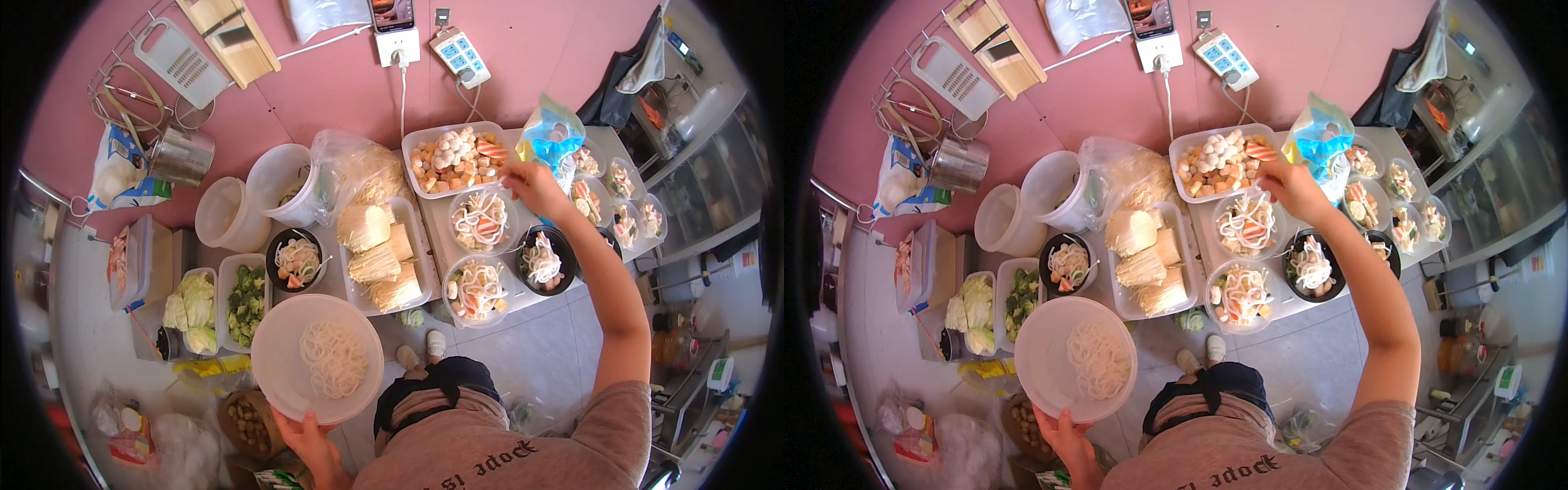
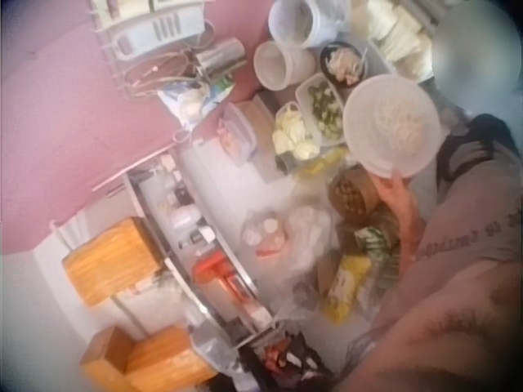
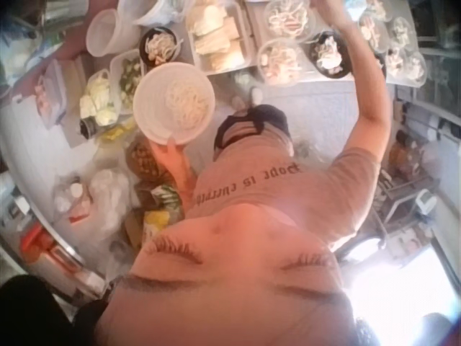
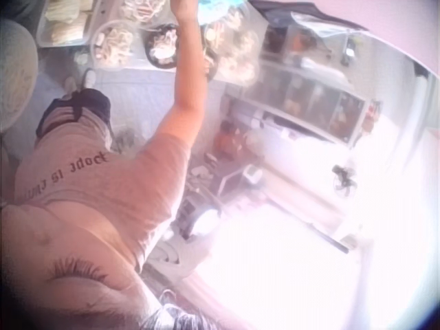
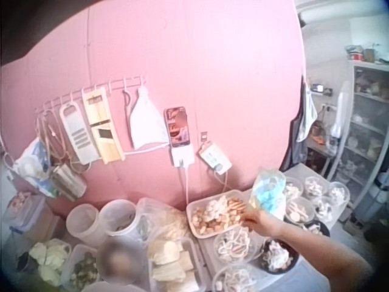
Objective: The person assembles multiple noodle bowls by hand, adding noodles, crab sticks, and cabbage leaves into black bowls on a countertop. The person handles containers of ingredients and arranges the bowls in rows.
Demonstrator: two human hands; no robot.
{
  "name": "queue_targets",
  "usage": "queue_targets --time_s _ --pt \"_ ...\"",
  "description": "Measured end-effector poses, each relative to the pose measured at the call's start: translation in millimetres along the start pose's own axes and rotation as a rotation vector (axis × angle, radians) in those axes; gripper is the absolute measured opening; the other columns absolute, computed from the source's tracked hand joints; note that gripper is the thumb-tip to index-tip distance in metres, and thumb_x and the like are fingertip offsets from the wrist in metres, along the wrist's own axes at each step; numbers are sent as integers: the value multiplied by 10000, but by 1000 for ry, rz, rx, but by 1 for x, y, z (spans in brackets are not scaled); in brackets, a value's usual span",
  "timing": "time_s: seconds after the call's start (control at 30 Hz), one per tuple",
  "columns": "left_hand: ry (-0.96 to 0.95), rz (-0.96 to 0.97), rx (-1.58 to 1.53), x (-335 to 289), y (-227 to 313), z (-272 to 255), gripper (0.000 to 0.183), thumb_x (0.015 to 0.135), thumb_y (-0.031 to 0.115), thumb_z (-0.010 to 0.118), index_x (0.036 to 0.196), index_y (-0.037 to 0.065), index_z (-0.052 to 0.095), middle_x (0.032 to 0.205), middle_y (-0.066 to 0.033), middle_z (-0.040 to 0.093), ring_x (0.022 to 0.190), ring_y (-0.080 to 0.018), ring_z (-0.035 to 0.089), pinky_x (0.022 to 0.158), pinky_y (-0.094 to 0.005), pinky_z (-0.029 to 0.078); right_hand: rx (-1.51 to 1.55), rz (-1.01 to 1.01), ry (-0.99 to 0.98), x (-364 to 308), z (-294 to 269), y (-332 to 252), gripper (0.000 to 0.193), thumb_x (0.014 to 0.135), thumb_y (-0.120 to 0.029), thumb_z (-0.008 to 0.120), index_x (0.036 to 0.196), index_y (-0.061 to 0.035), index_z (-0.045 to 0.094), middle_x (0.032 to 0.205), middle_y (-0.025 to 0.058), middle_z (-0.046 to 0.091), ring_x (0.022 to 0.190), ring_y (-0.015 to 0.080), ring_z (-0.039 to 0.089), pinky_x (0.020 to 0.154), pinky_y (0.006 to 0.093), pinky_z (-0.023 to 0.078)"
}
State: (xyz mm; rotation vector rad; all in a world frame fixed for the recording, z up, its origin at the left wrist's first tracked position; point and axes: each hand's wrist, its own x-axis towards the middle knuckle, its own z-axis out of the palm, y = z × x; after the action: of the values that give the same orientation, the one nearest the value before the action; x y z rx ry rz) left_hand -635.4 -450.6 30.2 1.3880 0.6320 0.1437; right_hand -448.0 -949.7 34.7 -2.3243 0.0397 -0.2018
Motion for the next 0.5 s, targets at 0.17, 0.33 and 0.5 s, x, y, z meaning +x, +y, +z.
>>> queue_targets --time_s 0.17,0.33,0.5 --pt "-22 44 53 2 -4 -2 716 888 -20 497 1556 82 261 1413 -146 495 1107 -260 637 628 -324 636 305 1 131 -9 -39 -40 149 1015 -136 589 1024 0 649 830 28 676 669 80 597 577 250 482" --pt "-186 66 30 8 -6 -7 739 880 -43 518 1560 69 250 1437 -143 480 1099 -242 644 610 -288 627 446 -105 103 -30 -53 -101 168 1042 -152 560 1074 -6 636 905 34 679 793 71 622 685 223 493" --pt "-356 32 44 13 -12 -2 735 893 -72 539 1555 40 239 1431 -133 487 1093 -197 638 626 -247 613 282 -478 -212 -67 -17 -168 139 988 -35 586 1101 8 656 974 89 678 867 152 675 814 312 527"
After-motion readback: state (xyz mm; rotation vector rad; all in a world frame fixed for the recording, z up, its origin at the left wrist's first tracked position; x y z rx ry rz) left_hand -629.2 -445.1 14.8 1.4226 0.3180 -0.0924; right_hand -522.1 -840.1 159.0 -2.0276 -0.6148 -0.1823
